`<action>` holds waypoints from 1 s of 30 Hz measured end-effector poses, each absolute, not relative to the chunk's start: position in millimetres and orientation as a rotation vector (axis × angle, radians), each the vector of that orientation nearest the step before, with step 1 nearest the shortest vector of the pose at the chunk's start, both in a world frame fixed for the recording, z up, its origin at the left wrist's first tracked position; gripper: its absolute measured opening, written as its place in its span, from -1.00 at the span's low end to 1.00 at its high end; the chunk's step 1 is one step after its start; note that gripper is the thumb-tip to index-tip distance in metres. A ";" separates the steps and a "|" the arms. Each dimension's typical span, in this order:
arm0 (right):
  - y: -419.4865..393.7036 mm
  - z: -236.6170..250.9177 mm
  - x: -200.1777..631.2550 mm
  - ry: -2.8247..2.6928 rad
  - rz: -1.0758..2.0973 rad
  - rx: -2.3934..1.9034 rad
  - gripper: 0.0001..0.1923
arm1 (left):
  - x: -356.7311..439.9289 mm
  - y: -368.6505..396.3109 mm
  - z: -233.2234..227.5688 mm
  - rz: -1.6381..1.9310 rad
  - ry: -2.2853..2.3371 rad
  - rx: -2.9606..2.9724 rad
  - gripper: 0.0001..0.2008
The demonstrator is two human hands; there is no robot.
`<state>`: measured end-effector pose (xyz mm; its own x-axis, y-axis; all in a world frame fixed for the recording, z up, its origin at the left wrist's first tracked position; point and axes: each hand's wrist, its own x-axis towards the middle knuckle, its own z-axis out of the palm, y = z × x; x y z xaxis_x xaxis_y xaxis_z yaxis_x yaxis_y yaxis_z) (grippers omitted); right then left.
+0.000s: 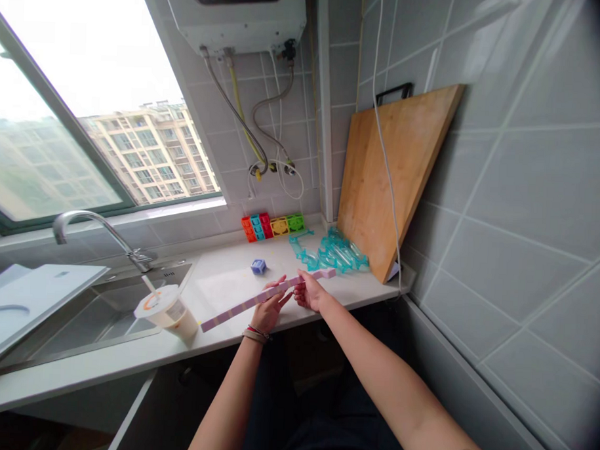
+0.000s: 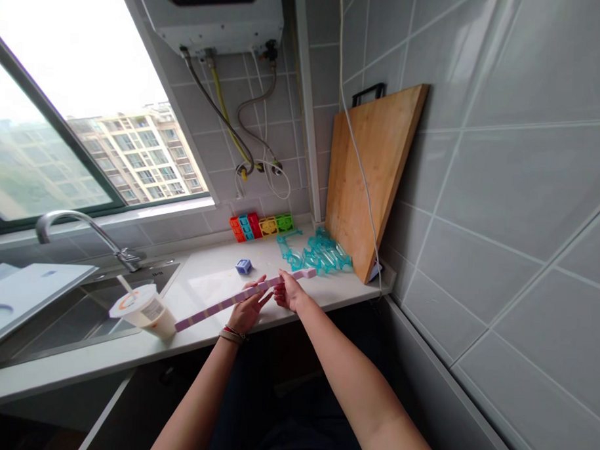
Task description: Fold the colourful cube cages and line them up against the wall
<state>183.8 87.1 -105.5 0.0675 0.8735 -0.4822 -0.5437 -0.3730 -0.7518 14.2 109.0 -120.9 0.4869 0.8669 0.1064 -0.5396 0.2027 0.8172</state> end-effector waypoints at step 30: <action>55.5 -127.0 189.9 -0.473 1.258 -0.911 -0.53 | 27.5 108.7 -125.3 1.087 0.670 0.956 -0.42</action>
